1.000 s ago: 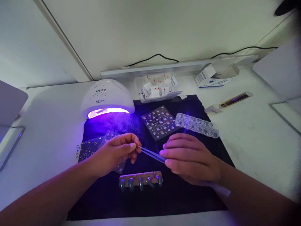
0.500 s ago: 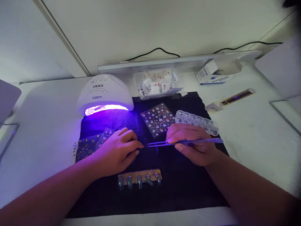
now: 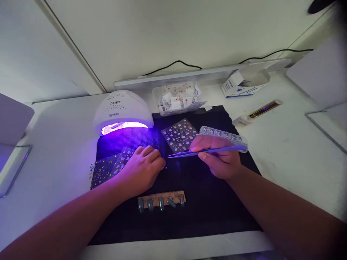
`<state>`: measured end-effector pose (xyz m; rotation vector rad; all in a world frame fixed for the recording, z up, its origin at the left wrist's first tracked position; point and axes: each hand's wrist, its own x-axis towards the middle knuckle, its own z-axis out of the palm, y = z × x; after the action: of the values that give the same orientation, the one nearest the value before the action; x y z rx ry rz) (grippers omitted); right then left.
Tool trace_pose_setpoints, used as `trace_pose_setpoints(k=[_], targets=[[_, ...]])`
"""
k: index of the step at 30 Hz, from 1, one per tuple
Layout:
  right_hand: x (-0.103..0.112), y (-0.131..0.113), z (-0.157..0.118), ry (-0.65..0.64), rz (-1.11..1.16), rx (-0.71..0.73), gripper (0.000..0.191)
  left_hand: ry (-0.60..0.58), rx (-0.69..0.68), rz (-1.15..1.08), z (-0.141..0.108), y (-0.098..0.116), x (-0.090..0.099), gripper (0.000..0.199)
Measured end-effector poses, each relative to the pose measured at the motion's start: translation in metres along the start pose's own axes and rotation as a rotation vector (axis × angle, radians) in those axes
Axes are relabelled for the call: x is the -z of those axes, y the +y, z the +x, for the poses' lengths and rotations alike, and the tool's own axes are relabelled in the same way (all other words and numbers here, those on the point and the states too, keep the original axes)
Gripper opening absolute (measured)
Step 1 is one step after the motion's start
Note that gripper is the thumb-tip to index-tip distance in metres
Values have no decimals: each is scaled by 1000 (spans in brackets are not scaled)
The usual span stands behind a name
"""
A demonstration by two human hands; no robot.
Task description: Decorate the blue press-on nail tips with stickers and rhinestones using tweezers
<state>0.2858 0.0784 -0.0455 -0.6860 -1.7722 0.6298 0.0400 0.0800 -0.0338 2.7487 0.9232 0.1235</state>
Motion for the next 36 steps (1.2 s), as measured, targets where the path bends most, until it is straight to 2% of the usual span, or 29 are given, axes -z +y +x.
trace_pose_setpoints(k=[6,15,20,26,30,36], targets=[[0,5,-3,121,-5,-48,14,1,-38,-44,0,2,2,21],[0,7,-4,83,18,-32,16,-8,-91,-24,1,2,2,21],[-1,7,-4,81,10,-42,16,-14,-48,-34,1,4,1,21],[-1,5,-5,109,144,-122,14,-39,-48,-129,-3,3,6,15],[1,2,-4,10,200,-132,10,62,-49,-161,-5,0,4,15],[3,-8,1,-236,111,-6,10,279,35,-291,-11,-14,7,15]])
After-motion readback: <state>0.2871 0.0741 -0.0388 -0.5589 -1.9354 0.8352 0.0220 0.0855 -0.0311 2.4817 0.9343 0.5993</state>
